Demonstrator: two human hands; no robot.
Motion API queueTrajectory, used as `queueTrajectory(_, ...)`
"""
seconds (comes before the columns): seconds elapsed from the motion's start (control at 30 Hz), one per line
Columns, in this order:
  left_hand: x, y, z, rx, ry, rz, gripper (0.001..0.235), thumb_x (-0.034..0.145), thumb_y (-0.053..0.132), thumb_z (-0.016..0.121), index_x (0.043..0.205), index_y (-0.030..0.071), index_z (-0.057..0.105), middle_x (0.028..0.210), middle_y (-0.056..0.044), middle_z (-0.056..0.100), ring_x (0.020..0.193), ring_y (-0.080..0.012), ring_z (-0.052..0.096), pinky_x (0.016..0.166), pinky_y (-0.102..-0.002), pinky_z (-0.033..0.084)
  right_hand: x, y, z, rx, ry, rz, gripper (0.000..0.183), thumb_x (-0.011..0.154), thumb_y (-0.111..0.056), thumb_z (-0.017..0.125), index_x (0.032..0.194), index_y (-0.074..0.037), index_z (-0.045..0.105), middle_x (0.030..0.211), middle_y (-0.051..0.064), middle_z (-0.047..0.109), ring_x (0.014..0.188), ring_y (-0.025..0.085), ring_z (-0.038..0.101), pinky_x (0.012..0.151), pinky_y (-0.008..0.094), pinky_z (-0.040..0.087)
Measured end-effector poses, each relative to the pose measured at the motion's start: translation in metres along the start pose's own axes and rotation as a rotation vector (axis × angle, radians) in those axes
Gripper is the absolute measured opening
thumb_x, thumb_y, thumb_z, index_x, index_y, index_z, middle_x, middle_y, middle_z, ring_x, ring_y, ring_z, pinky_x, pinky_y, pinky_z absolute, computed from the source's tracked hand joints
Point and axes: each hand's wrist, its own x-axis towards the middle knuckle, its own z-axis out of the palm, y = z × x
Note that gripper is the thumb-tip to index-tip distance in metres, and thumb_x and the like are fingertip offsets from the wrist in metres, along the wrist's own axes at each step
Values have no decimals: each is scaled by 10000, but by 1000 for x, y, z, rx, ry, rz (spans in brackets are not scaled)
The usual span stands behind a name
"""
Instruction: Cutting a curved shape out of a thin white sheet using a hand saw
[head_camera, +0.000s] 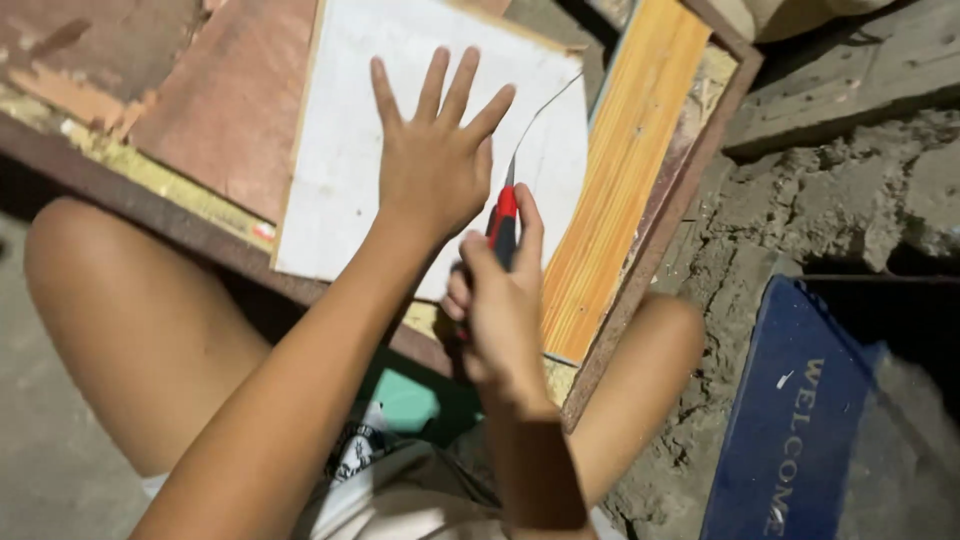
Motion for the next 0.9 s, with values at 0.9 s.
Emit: queueTrajectory(0.9, -5, 3, -6, -13, 4, -26, 526, 966, 216, 640, 1489, 264, 610, 1619, -186, 430, 1498, -460, 352, 1103, -868, 35, 91, -48, -87, 442, -452, 68, 272, 998, -25, 529, 1241, -136, 579, 729, 40, 377, 470, 60, 285, 390, 178, 240)
